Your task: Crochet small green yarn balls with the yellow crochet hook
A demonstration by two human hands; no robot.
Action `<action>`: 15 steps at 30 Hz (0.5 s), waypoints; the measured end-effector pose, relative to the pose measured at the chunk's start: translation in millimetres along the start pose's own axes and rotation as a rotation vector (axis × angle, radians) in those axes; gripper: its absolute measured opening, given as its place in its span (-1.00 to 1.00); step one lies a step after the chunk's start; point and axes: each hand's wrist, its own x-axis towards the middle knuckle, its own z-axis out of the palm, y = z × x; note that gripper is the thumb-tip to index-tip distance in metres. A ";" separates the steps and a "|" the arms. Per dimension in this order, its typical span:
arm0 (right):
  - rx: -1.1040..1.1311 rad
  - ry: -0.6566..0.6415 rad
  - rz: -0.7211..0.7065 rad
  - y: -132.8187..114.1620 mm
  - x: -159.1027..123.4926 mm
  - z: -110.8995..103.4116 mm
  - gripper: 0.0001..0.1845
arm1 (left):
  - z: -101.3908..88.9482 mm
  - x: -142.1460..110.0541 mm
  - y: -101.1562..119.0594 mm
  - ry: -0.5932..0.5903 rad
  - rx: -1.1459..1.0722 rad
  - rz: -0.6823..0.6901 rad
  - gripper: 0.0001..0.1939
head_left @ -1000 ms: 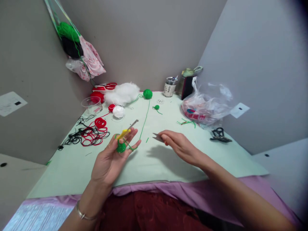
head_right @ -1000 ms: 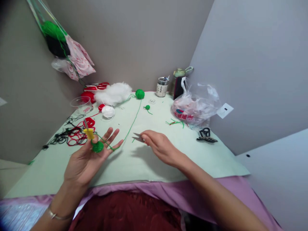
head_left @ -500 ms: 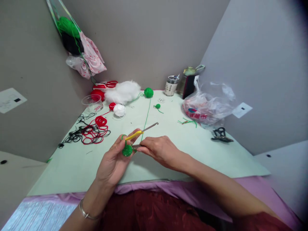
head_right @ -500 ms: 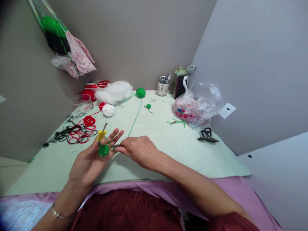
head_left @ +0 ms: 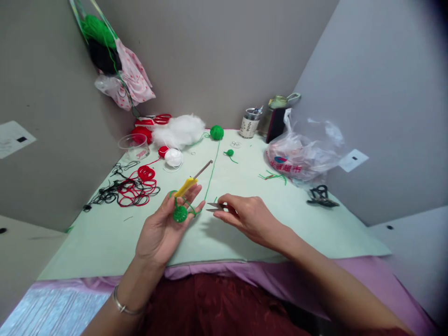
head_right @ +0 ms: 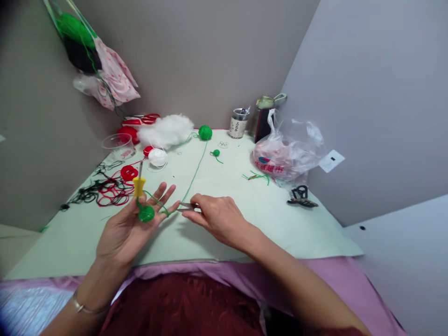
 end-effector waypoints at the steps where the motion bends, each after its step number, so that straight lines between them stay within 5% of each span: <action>1: 0.004 -0.018 0.017 -1.5 0.7 0.5 -0.58 | 0.0 0.3 -0.5 -0.003 0.000 -0.001 -0.84; 15: 0.053 -0.111 -0.047 -19.1 24.7 4.1 -0.62 | 6.0 -2.5 -4.1 0.022 0.039 -0.027 -0.88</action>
